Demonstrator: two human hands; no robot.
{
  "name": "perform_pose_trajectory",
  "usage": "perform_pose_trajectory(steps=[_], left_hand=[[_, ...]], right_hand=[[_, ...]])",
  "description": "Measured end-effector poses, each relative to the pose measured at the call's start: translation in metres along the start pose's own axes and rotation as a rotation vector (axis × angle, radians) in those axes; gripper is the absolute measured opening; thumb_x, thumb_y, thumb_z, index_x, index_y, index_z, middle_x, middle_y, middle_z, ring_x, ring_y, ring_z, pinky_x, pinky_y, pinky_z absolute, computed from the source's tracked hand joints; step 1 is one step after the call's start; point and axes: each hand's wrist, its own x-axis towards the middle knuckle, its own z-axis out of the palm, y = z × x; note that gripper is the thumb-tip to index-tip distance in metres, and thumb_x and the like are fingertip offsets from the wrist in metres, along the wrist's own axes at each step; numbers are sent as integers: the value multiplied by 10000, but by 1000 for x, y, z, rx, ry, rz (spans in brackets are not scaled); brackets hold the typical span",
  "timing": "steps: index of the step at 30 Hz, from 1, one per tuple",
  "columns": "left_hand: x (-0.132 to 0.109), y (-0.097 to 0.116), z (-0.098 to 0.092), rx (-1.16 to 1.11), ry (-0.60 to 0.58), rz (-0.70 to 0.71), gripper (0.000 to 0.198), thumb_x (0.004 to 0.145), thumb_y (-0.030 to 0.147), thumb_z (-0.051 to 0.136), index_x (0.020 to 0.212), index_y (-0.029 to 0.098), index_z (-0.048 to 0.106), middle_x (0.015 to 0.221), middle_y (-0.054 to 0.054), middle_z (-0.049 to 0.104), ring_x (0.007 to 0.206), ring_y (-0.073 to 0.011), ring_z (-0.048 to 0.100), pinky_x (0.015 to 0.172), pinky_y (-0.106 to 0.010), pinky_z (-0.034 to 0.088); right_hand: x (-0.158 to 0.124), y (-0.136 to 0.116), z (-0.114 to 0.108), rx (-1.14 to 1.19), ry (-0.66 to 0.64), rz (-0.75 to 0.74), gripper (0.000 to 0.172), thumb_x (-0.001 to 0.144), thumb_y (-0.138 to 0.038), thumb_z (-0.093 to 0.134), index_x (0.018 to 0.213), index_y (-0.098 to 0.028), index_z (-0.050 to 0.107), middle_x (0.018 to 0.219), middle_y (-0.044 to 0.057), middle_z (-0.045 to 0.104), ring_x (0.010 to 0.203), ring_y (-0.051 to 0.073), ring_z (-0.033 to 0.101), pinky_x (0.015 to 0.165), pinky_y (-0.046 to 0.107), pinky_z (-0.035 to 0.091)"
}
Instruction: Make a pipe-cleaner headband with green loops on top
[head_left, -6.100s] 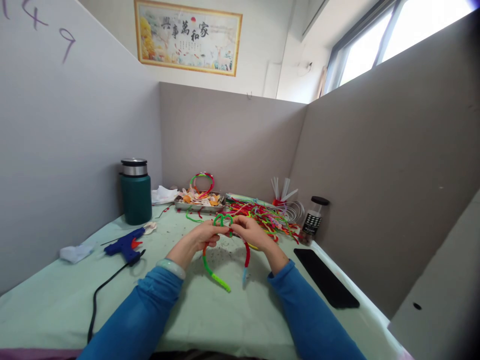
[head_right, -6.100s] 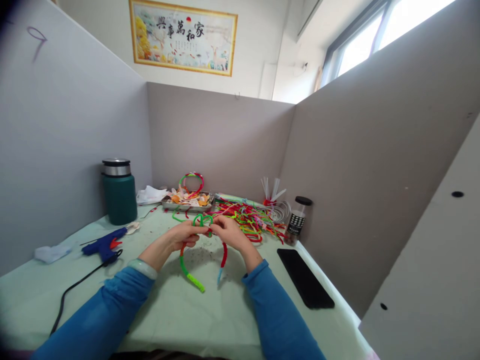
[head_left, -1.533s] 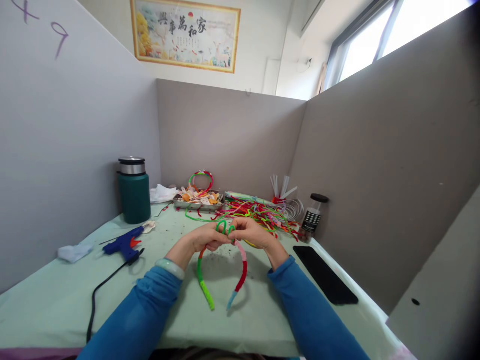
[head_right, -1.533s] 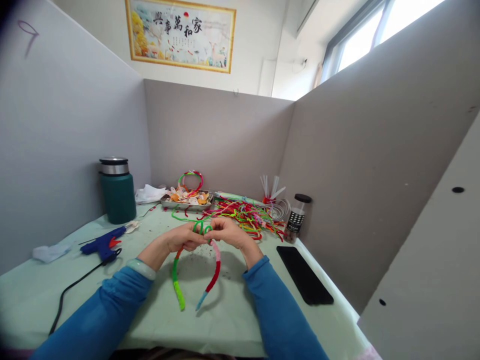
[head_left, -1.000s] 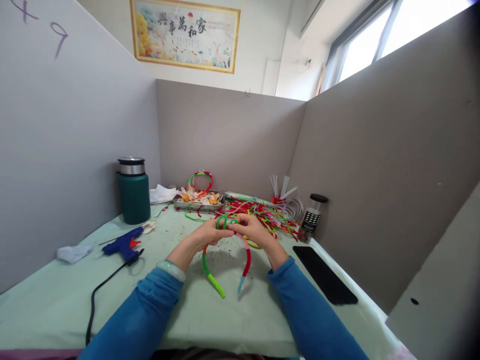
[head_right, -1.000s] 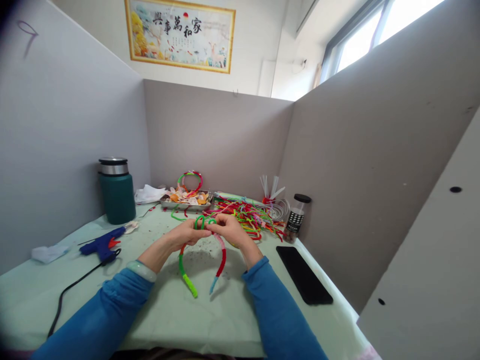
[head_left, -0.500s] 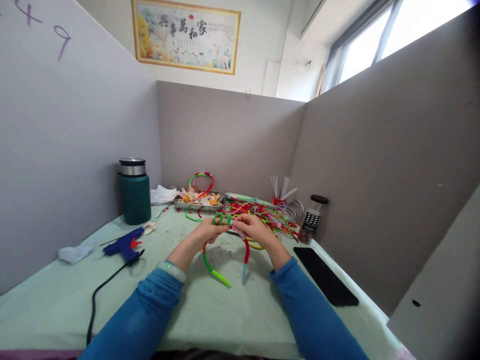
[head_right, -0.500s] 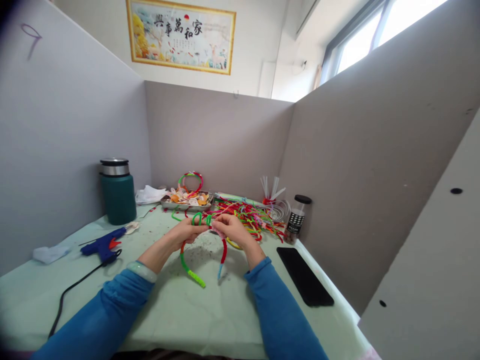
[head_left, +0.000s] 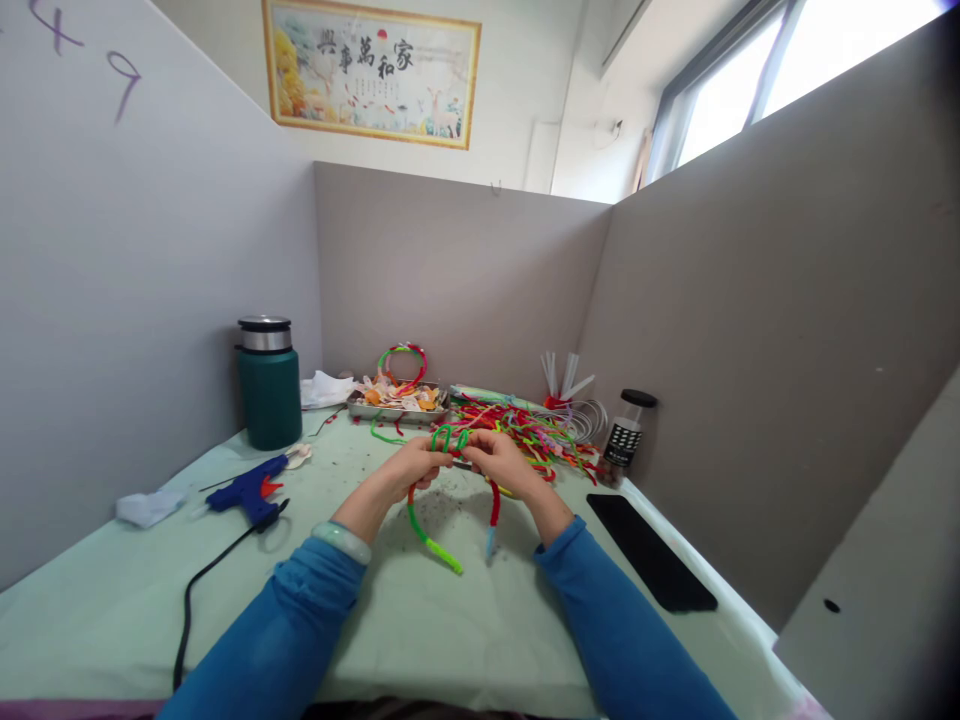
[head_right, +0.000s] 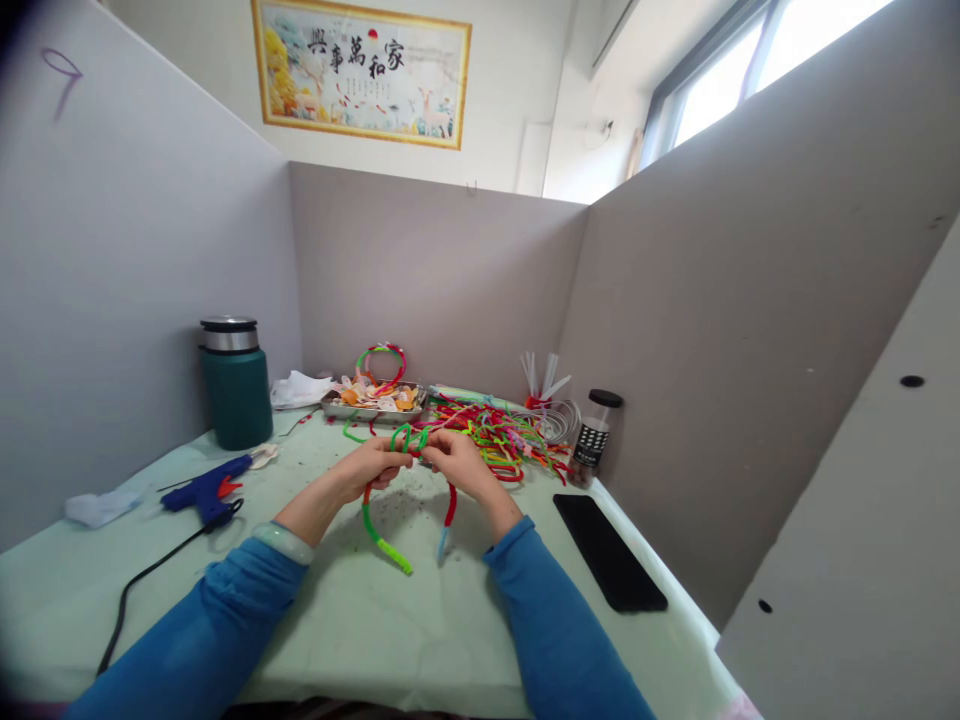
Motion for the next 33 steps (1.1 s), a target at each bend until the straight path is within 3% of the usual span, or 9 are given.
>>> perform_pose_trajectory(steps=[4, 8, 15, 22, 28, 33], left_hand=[[-1, -1, 0, 1, -31, 29, 239, 611, 275, 657, 757, 152, 512, 494, 95, 327, 394, -26, 226, 384, -188, 132], [-3, 0, 0, -17, -85, 75, 299, 588, 264, 690, 812, 145, 532, 532, 88, 351, 408, -20, 235, 388, -187, 143], [-2, 2, 0, -86, -33, 105, 374, 605, 317, 715, 876, 163, 507, 544, 93, 368, 381, -13, 231, 366, -189, 115], [-7, 9, 3, -66, -6, 125, 360, 591, 317, 712, 866, 146, 555, 533, 92, 386, 372, -3, 188, 372, -199, 85], [-7, 9, 2, -28, 74, 125, 424, 559, 336, 718, 906, 116, 614, 588, 56, 489, 384, -4, 207, 387, -215, 93], [-6, 7, 1, 1, -3, 129, 479, 549, 350, 742, 953, 121, 627, 606, 49, 498, 397, -5, 206, 399, -219, 81]], right_hand=[[-1, -1, 1, -55, -8, -43, 180, 738, -345, 586, 748, -169, 553, 662, -21, 527, 580, 100, 478, 528, 219, 367], [-1, -3, 0, -99, 86, -60, 216, 757, -372, 561, 681, -174, 521, 593, -36, 483, 551, 100, 460, 508, 220, 343], [1, -1, -4, 140, 169, 152, 262, 707, -384, 605, 632, -185, 450, 498, -60, 456, 463, 91, 463, 437, 204, 328], [3, 4, -7, 504, 25, 404, 130, 722, -260, 571, 681, -141, 536, 605, 37, 612, 447, 85, 499, 412, 191, 365], [1, 7, -8, 517, -124, 555, 138, 791, -203, 470, 711, -122, 549, 606, 60, 628, 412, 82, 491, 385, 183, 360], [-1, 12, -13, 552, -191, 574, 174, 812, -246, 489, 706, -122, 550, 599, 47, 614, 419, 65, 473, 405, 170, 367]])
